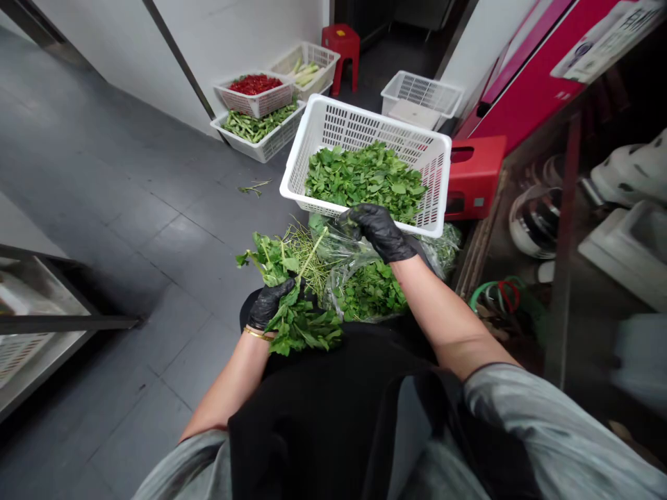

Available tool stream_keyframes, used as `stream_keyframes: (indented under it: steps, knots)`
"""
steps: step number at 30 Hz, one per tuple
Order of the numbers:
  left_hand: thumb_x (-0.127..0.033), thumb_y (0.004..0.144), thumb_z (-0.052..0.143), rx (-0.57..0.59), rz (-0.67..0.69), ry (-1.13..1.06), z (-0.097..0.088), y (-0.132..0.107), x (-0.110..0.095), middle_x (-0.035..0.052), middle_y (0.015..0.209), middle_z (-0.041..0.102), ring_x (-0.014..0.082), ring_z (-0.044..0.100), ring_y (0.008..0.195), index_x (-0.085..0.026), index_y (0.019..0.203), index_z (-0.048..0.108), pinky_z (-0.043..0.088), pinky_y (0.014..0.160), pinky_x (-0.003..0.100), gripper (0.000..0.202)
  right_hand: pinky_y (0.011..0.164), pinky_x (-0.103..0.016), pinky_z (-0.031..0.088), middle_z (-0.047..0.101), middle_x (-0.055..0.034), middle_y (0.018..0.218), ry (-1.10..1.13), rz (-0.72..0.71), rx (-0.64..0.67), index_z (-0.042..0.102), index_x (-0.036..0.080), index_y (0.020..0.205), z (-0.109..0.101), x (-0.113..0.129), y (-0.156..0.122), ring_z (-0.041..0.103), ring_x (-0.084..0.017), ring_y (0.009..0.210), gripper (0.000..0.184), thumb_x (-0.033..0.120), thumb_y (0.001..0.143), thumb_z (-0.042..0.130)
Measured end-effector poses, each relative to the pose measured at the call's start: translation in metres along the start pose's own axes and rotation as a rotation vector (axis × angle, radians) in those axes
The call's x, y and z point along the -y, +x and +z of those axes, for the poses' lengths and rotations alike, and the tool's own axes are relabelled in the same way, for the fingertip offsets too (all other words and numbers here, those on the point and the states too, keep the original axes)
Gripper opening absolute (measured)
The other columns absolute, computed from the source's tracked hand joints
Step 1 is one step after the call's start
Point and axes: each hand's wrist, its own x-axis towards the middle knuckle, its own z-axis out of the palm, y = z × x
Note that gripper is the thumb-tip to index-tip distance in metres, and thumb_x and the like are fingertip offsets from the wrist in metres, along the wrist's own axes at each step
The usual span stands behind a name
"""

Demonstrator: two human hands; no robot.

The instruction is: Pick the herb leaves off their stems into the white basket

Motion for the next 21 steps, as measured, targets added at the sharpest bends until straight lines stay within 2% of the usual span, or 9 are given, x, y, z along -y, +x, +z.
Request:
stream_keyframes:
  steps: [1,3,6,10,12,15,18,20,21]
  knots:
    - [-0.020,0.056,0.089,-0.033,0.061,0.022,0.001,0.000,0.001,0.0011,0.070,0.073,0.0156,0.067,0.057,-0.017,0.081,0.071,0.058,0.058,0.026,0.031,0.042,-0.023,0.038,0.065,-0.0004,0.069,0.020,-0.028,-0.094,0.065,0.017,0.073,-0.002,0.002,0.002,0.048,-0.008,0.047,0.042,0.054,0.062,0.081]
    - [-0.020,0.052,0.091,-0.096,0.197,0.082,0.004,0.002,0.002,-0.0005,0.079,0.075,0.0163,0.069,0.065,-0.020,0.088,0.072,0.058,0.065,0.027,0.040,0.045,-0.024,0.037,0.064,-0.0001,0.068,-0.031,-0.044,-0.137,0.065,0.018,0.078,0.003,0.003,-0.001,0.047,-0.009,0.049,0.044,0.058,0.066,0.077]
    - [-0.018,0.051,0.092,-0.150,0.341,0.254,0.010,0.005,0.002,0.0000,0.083,0.076,0.0196,0.070,0.078,-0.021,0.093,0.073,0.057,0.079,0.031,0.046,0.058,-0.027,0.043,0.065,-0.0010,0.074,-0.300,-0.165,-0.081,0.067,0.018,0.088,0.024,0.002,-0.011,0.055,-0.014,0.064,0.044,0.056,0.069,0.077]
    - [-0.014,0.050,0.091,-0.182,0.366,0.428,0.012,0.009,0.001,0.0039,0.082,0.076,0.0249,0.070,0.088,-0.018,0.082,0.074,0.053,0.089,0.035,0.037,0.079,-0.033,0.047,0.068,-0.0054,0.084,-0.658,-0.355,-0.004,0.068,0.016,0.083,0.038,-0.006,0.005,0.059,-0.020,0.083,0.033,0.048,0.076,0.075]
    - [-0.017,0.051,0.092,-0.191,0.358,0.416,0.007,0.011,0.001,0.0037,0.083,0.076,0.0234,0.070,0.084,-0.018,0.080,0.074,0.054,0.086,0.034,0.034,0.083,-0.035,0.047,0.069,-0.0074,0.086,-0.736,-0.372,-0.050,0.068,0.015,0.082,0.021,-0.005,0.032,0.061,-0.021,0.085,0.031,0.046,0.084,0.067]
    - [-0.023,0.053,0.092,-0.186,0.309,0.286,-0.002,0.012,0.000,0.0005,0.080,0.075,0.0181,0.069,0.072,-0.019,0.085,0.072,0.057,0.074,0.030,0.037,0.089,-0.038,0.048,0.069,-0.0137,0.106,-0.811,-0.348,-0.281,0.068,0.011,0.103,-0.035,0.013,0.082,0.064,-0.022,0.099,0.041,0.049,0.093,0.056]
    - [-0.023,0.055,0.090,-0.162,0.218,0.122,-0.005,0.013,-0.001,-0.0005,0.074,0.073,0.0134,0.066,0.058,-0.018,0.084,0.070,0.056,0.058,0.024,0.036,0.096,-0.041,0.042,0.053,-0.0333,0.133,-1.054,-0.171,-0.361,0.059,-0.005,0.121,-0.088,0.039,0.110,0.058,-0.029,0.121,0.063,0.052,0.094,0.051]
    - [-0.021,0.055,0.089,-0.148,0.184,0.053,0.000,0.016,-0.001,-0.0009,0.071,0.072,0.0118,0.063,0.053,-0.017,0.081,0.068,0.054,0.053,0.022,0.034,0.096,-0.042,0.041,0.049,-0.0426,0.132,-1.129,-0.103,-0.377,0.057,-0.012,0.121,-0.095,0.046,0.103,0.057,-0.034,0.123,0.071,0.052,0.090,0.059]
    - [-0.020,0.055,0.089,-0.142,0.170,0.039,0.003,0.018,0.000,-0.0012,0.069,0.072,0.0118,0.063,0.053,-0.017,0.080,0.068,0.055,0.053,0.022,0.033,0.092,-0.041,0.044,0.055,-0.0416,0.126,-1.064,-0.118,-0.352,0.059,-0.011,0.117,-0.086,0.044,0.091,0.061,-0.034,0.117,0.069,0.051,0.087,0.064]
